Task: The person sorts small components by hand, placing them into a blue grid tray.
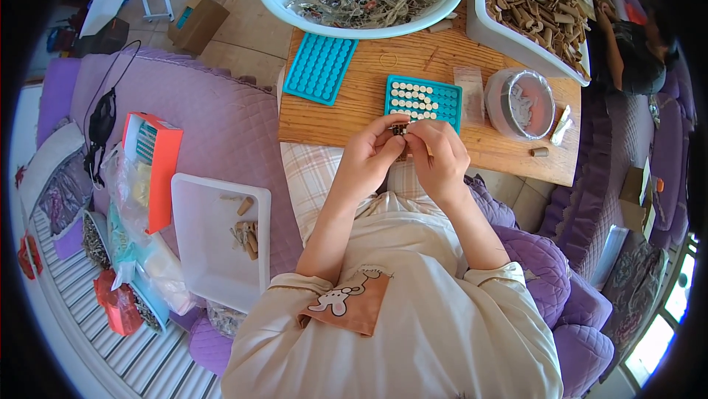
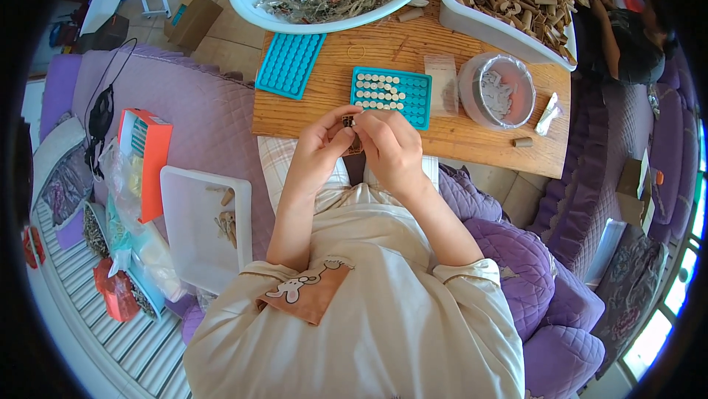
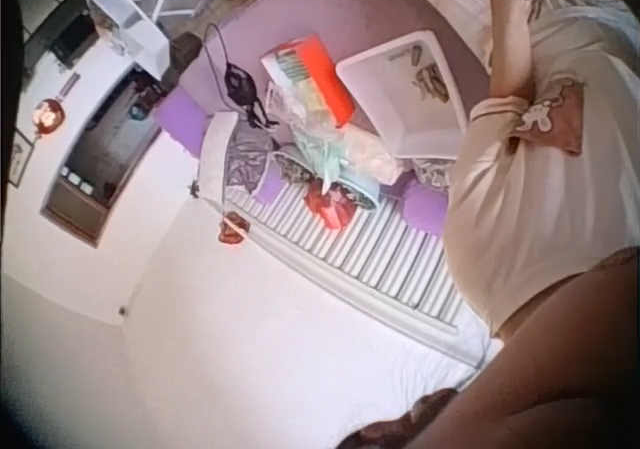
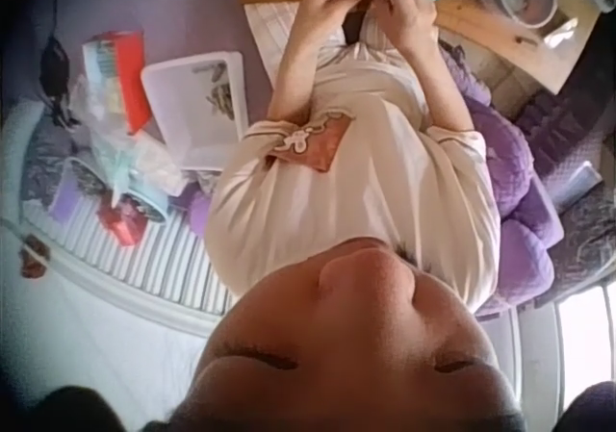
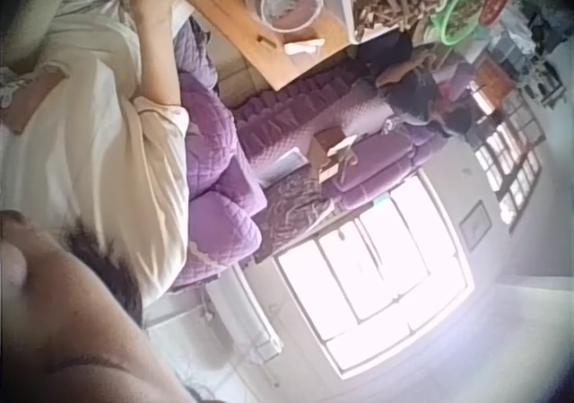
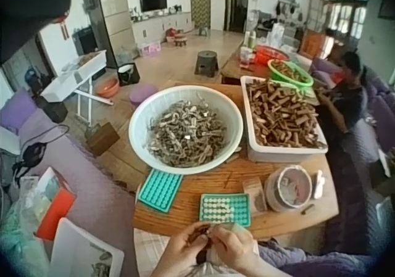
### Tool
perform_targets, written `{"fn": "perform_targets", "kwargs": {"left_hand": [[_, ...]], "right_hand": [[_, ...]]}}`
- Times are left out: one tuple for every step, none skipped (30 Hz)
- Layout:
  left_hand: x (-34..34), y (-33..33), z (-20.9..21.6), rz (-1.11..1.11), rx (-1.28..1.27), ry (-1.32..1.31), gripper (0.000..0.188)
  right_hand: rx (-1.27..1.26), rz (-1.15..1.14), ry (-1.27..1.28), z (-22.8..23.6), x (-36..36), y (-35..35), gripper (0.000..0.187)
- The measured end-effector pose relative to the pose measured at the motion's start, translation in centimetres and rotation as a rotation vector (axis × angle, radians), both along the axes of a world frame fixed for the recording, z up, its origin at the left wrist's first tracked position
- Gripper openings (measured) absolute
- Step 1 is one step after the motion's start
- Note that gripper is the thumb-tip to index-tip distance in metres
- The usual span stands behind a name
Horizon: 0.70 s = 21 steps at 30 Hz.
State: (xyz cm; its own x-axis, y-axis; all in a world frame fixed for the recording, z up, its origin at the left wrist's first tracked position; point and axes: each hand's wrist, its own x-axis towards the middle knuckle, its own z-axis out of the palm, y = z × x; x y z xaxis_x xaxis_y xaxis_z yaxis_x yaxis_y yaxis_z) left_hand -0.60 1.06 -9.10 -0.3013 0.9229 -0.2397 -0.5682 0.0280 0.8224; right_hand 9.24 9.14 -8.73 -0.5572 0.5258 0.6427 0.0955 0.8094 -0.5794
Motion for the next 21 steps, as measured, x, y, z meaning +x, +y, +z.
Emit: {"fn": "perform_targets", "kwargs": {"left_hand": [[0.1,0.0,-0.2,0.002,0.005,0.000,0.029],[0.1,-0.1,-0.3,0.003,0.011,-0.001,0.028],[0.1,-0.2,-0.4,0.005,0.011,-0.001,0.028],[0.1,-0.3,-0.4,-0.001,0.003,0.018,0.029],[0.1,-0.4,-0.5,-0.008,-0.004,0.037,0.029],[0.0,-0.4,-0.9,-0.006,-0.003,0.037,0.029],[-0.1,-0.5,-1.3,-0.042,-0.006,0.039,0.030],[-0.2,-0.5,-1.5,-0.077,-0.009,0.041,0.030],[-0.2,-0.5,-1.7,-0.076,-0.009,0.041,0.030],[-0.1,-0.6,-1.6,-0.086,-0.013,0.010,0.031],[0.0,-0.6,-1.5,-0.097,-0.018,-0.021,0.031],[0.2,-0.5,-1.2,-0.096,-0.019,-0.022,0.031],[0.4,-0.4,-0.7,-0.063,-0.038,-0.059,0.029],[0.6,-0.3,-0.5,-0.029,-0.057,-0.096,0.028],[0.7,-0.2,-0.5,-0.028,-0.059,-0.096,0.028],[0.8,-0.2,-0.5,-0.023,-0.060,-0.066,0.028],[0.9,-0.2,-0.5,-0.017,-0.061,-0.036,0.028],[0.9,-0.3,-0.5,-0.016,-0.063,-0.037,0.028],[1.0,-0.2,-0.5,-0.019,-0.057,0.047,0.028],[1.1,-0.2,-0.5,-0.023,-0.051,0.132,0.027],[1.1,-0.2,-0.5,-0.024,-0.052,0.131,0.027]], "right_hand": [[0.000,0.002,0.000,0.0,0.0,0.1,0.022],[0.018,0.016,-0.002,0.0,0.0,0.1,0.022],[0.037,0.030,-0.005,0.0,0.0,0.1,0.023],[0.038,0.032,-0.004,0.0,0.0,0.1,0.023],[0.034,0.044,0.002,-0.2,0.0,0.1,0.023],[0.031,0.057,0.008,-0.3,0.0,0.0,0.023],[0.032,0.058,0.008,-0.5,0.1,0.0,0.023],[0.029,0.057,0.020,-0.7,0.2,-0.1,0.024],[0.027,0.057,0.032,-0.7,0.3,-0.1,0.025],[0.026,0.057,0.031,-0.8,0.4,-0.1,0.025],[0.029,0.060,0.037,-0.8,0.5,-0.1,0.025],[0.032,0.063,0.043,-0.8,0.6,-0.1,0.025],[0.031,0.064,0.043,-0.7,0.8,-0.2,0.025],[0.025,0.048,0.021,-0.6,0.9,-0.3,0.025],[0.018,0.032,-0.001,-0.5,1.0,-0.3,0.025],[0.016,0.033,-0.002,-0.5,1.1,-0.2,0.025],[0.010,0.040,-0.025,-0.4,1.2,-0.2,0.025],[0.004,0.047,-0.048,-0.4,1.3,-0.2,0.025],[0.003,0.046,-0.050,-0.5,1.4,-0.2,0.025],[-0.013,0.043,-0.065,-0.5,1.6,-0.2,0.024],[-0.030,0.040,-0.080,-0.6,1.7,-0.1,0.024]]}}
